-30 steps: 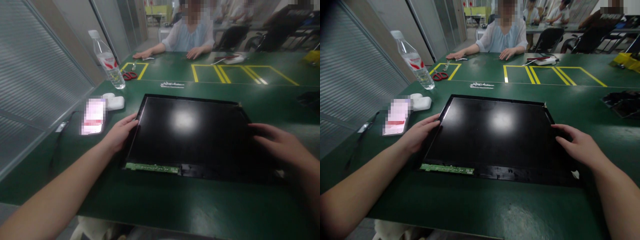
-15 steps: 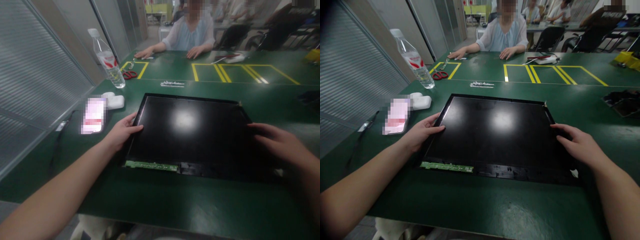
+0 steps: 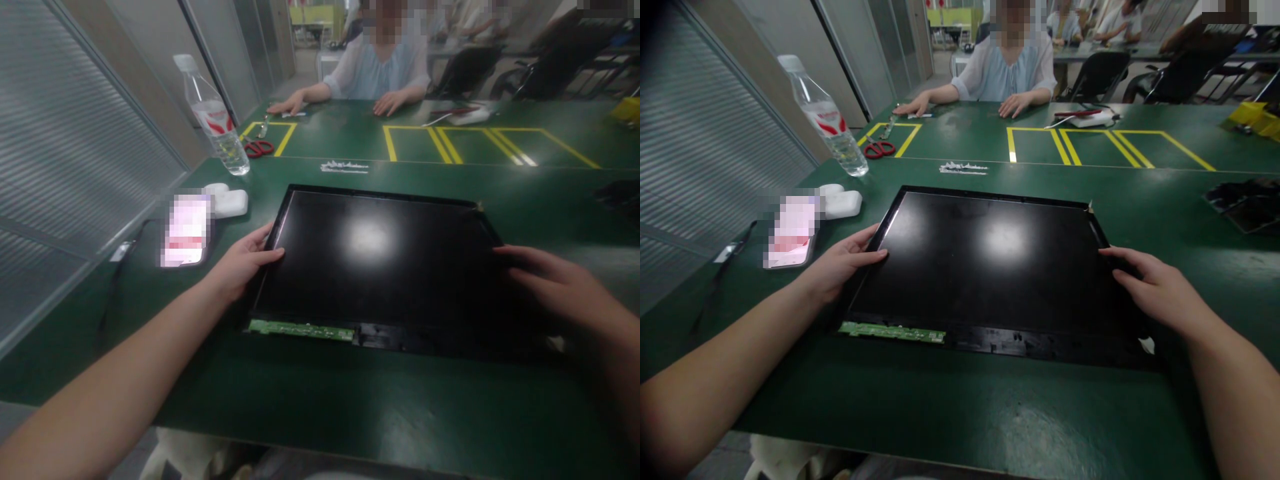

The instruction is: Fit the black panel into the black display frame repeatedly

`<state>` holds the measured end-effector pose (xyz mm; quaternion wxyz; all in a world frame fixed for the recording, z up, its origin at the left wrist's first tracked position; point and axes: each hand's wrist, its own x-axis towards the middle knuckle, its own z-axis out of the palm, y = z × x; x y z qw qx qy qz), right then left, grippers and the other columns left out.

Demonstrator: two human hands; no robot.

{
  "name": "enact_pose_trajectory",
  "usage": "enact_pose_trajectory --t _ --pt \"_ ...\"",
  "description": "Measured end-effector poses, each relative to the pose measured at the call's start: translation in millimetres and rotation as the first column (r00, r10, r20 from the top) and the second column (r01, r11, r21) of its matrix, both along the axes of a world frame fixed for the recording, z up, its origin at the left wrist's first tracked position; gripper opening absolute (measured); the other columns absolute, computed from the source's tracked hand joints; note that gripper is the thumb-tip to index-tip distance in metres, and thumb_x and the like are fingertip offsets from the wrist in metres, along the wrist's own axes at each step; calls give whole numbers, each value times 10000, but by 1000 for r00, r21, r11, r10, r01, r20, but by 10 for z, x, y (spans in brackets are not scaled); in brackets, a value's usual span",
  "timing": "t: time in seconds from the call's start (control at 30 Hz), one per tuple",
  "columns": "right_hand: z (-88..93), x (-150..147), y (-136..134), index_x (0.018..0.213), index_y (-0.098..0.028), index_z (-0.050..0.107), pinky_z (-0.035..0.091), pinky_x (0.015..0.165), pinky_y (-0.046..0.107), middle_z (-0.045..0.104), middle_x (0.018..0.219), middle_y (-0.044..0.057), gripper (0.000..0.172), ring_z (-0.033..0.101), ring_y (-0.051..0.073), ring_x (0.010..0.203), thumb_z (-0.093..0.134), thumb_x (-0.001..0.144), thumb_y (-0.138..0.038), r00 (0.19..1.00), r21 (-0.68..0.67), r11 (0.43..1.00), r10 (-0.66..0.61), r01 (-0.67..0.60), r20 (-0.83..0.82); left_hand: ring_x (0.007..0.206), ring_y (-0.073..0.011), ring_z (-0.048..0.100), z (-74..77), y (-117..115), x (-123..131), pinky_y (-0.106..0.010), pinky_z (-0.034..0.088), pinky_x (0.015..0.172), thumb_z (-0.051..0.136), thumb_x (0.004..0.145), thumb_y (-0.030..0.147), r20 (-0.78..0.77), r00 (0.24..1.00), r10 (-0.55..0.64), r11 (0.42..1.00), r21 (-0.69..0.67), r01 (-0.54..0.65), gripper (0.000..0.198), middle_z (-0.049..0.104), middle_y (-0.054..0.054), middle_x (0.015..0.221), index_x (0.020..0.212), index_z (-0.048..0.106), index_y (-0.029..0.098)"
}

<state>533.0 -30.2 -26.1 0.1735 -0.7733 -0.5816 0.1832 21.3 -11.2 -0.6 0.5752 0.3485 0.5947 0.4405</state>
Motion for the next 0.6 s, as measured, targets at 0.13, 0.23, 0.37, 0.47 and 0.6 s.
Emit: enact_pose_trajectory --t 0.13,0.23,0.37,0.47,0.6 --pt "-16 19 7 1258 -292 741 615 873 552 774 1247 101 594 746 370 972 567 747 -540 999 0 1000 23 -23 26 965 -226 816 -5 0 -3 -300 673 792 727 783 -21 15 1000 9 1000 6 -9 817 837 -69 1213 1549 620 241" --pt "-14 2 20 1231 -293 749 600 927 577 765 1275 107 610 737 393 1053 566 699 -528 999 9 1000 3 -3 41 907 -211 821 7 -3 11 -273 668 753 718 787 -42 46 999 3 1000 12 -4 813 850 -66 1147 1547 620 228" --pt "6 -41 23 1248 -287 749 572 992 598 749 1324 115 659 725 406 1099 565 665 -533 999 -20 999 -32 32 18 852 -192 820 27 -5 34 -253 664 731 684 808 -86 70 997 36 999 6 -37 799 858 -66 1109 1545 619 215" --pt "19 -70 16 1233 -286 757 549 1027 609 752 1320 112 662 719 410 1110 562 653 -537 999 -16 999 -40 40 24 816 -183 818 41 -6 51 -242 661 712 661 830 -100 67 996 65 998 -5 -65 771 862 -64 1077 1538 625 203" --pt "24 -78 13 1177 -308 763 574 975 607 773 1256 99 597 734 397 1042 575 656 -531 1000 15 1000 -24 23 17 758 -169 812 70 -14 82 -235 659 690 638 855 -105 71 995 67 998 -18 -66 750 864 -57 1047 1541 621 199"
